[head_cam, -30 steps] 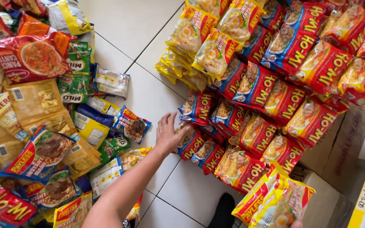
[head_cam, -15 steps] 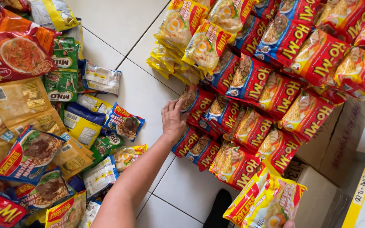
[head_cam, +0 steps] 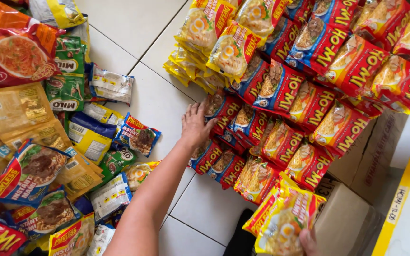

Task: The person sorts various food packages on the floor, picking up individual packets and arranging them into organized stacks.

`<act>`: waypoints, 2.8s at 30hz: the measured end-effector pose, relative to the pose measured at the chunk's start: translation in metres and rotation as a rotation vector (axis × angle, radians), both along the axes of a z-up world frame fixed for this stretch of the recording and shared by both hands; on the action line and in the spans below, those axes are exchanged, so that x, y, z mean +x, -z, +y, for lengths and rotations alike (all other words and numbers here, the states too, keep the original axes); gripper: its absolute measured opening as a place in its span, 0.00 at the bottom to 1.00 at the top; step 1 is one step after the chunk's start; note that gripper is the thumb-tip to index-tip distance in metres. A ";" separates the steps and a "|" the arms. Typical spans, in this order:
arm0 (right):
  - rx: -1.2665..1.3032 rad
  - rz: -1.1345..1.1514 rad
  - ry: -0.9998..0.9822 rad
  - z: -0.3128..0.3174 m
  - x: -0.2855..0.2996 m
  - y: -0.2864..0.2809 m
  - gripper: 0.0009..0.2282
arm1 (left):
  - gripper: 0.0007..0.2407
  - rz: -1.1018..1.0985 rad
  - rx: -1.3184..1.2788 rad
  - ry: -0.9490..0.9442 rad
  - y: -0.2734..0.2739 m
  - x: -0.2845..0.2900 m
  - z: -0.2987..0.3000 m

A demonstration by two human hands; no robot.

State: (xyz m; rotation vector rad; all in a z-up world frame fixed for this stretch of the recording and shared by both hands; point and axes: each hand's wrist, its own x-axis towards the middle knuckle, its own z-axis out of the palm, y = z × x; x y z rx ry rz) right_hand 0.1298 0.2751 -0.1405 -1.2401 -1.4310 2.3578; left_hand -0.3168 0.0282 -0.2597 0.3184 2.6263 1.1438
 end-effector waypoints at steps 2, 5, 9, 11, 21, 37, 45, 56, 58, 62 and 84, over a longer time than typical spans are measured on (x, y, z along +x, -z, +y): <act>0.017 -0.007 0.016 -0.032 -0.063 -0.045 0.38 | 0.33 -0.041 0.070 -0.021 -0.013 0.016 -0.006; -0.086 -0.065 0.248 -0.069 -0.102 -0.071 0.33 | 0.30 -0.005 0.368 -0.089 -0.032 0.050 -0.016; -0.004 -0.058 0.140 -0.111 -0.151 -0.083 0.32 | 0.30 -0.865 0.874 0.366 -0.099 0.094 -0.063; 0.015 -0.093 0.021 -0.135 -0.183 -0.090 0.32 | 0.34 -1.151 0.998 0.445 -0.143 0.100 -0.091; -0.109 -0.260 -0.237 -0.244 -0.302 -0.074 0.32 | 0.35 -0.908 1.254 0.106 -0.054 0.110 -0.145; -0.113 -0.406 -0.190 -0.281 -0.422 0.100 0.15 | 0.24 -0.063 0.526 -0.481 0.034 -0.030 -0.202; -0.085 -0.223 -0.086 -0.229 -0.434 0.273 0.14 | 0.21 0.028 0.372 -0.388 0.113 -0.085 -0.166; -0.240 -0.194 0.063 -0.228 -0.418 0.309 0.12 | 0.25 0.142 -0.025 -0.316 0.086 -0.037 -0.150; -0.139 -0.100 0.115 -0.219 -0.415 0.334 0.13 | 0.26 0.188 -0.062 -0.248 0.086 -0.033 -0.151; -0.197 -0.115 0.100 -0.232 -0.419 0.311 0.15 | 0.25 -0.020 0.007 -0.115 0.111 -0.041 -0.148; 1.768 -0.114 -1.344 -0.248 -0.470 0.184 0.34 | 0.30 -0.086 -0.572 0.147 0.083 -0.049 -0.189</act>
